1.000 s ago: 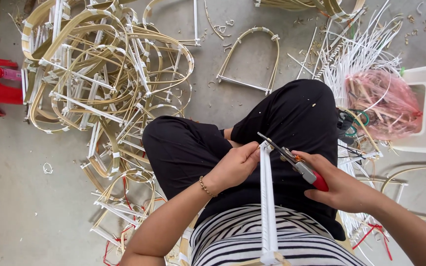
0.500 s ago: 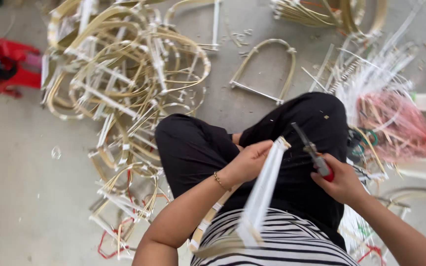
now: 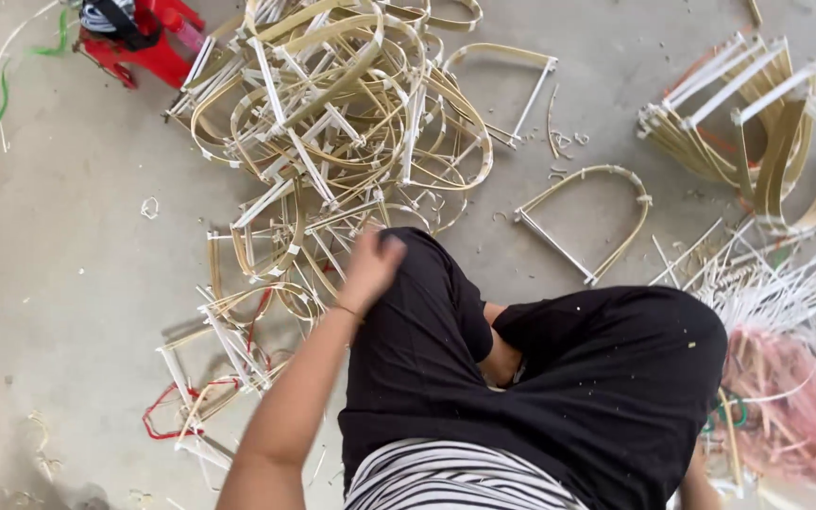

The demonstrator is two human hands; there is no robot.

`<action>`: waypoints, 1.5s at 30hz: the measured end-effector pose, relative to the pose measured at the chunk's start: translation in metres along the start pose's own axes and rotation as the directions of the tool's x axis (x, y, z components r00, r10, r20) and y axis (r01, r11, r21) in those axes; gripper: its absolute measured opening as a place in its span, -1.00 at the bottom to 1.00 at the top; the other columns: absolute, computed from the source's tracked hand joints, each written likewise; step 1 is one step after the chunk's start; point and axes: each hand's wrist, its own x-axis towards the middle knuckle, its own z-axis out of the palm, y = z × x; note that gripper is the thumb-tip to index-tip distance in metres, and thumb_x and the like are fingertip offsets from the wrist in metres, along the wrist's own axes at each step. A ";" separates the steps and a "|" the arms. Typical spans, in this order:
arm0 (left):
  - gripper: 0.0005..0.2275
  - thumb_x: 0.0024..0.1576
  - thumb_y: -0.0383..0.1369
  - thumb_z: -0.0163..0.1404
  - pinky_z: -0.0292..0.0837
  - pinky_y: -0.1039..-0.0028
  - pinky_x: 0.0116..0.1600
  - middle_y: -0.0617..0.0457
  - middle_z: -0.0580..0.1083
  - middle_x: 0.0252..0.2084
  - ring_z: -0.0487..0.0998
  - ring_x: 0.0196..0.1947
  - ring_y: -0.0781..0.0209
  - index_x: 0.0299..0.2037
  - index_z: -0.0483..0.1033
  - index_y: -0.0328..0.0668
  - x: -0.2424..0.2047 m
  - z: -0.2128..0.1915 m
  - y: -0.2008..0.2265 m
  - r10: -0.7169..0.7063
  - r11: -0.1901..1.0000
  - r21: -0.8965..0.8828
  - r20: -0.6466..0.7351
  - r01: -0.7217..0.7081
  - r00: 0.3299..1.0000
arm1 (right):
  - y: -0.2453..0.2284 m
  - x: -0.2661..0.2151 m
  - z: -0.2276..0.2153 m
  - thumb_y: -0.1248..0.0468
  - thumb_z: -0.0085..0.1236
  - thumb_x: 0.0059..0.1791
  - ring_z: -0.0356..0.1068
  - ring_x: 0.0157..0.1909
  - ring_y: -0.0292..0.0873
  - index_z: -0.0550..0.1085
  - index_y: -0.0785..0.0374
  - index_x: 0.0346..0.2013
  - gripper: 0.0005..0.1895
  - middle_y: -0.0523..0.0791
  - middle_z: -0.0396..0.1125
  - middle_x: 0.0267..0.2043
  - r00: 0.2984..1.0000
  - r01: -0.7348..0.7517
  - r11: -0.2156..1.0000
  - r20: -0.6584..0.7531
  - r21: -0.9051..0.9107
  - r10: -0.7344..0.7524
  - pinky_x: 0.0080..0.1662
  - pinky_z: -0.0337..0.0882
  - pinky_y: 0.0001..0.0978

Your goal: Assembling and trimming bamboo or plastic strips to form small curved frames for craft or furniture manufacturing.

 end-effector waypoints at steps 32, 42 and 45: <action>-0.50 0.12 -0.04 0.01 -0.24 -0.37 0.39 -0.13 0.26 0.38 -0.02 0.47 -0.35 0.22 0.42 -0.11 -0.041 0.008 0.116 0.136 0.882 0.423 0.197 -0.210 0.971 | -0.315 0.187 0.179 -0.26 0.02 0.00 -0.49 0.65 0.12 0.36 -0.25 0.35 -0.37 -0.13 -0.32 0.63 0.861 0.148 0.844 0.487 -0.515 0.147 0.46 -0.32 0.34; -0.50 0.15 -0.05 -0.02 -0.28 -0.37 0.40 -0.13 0.24 0.37 -0.03 0.48 -0.35 0.23 0.40 -0.13 -0.035 0.011 0.111 0.105 0.894 0.403 0.242 -0.199 0.965 | -0.303 0.212 0.203 -0.17 0.05 0.04 0.19 0.45 0.13 0.38 0.11 0.37 -0.30 0.00 0.22 0.44 0.882 0.271 0.827 0.470 -0.492 -0.009 0.30 0.12 0.41; -0.50 0.13 -0.05 0.00 -0.27 -0.36 0.41 -0.12 0.25 0.36 -0.03 0.48 -0.34 0.21 0.41 -0.13 -0.033 0.012 0.112 0.112 0.889 0.413 0.218 -0.196 0.969 | -0.384 0.135 0.129 0.05 0.12 -0.01 0.35 0.26 0.02 0.42 -0.04 0.30 -0.45 -0.06 0.36 0.23 0.848 0.529 0.817 0.185 -0.231 -0.497 0.24 0.31 0.11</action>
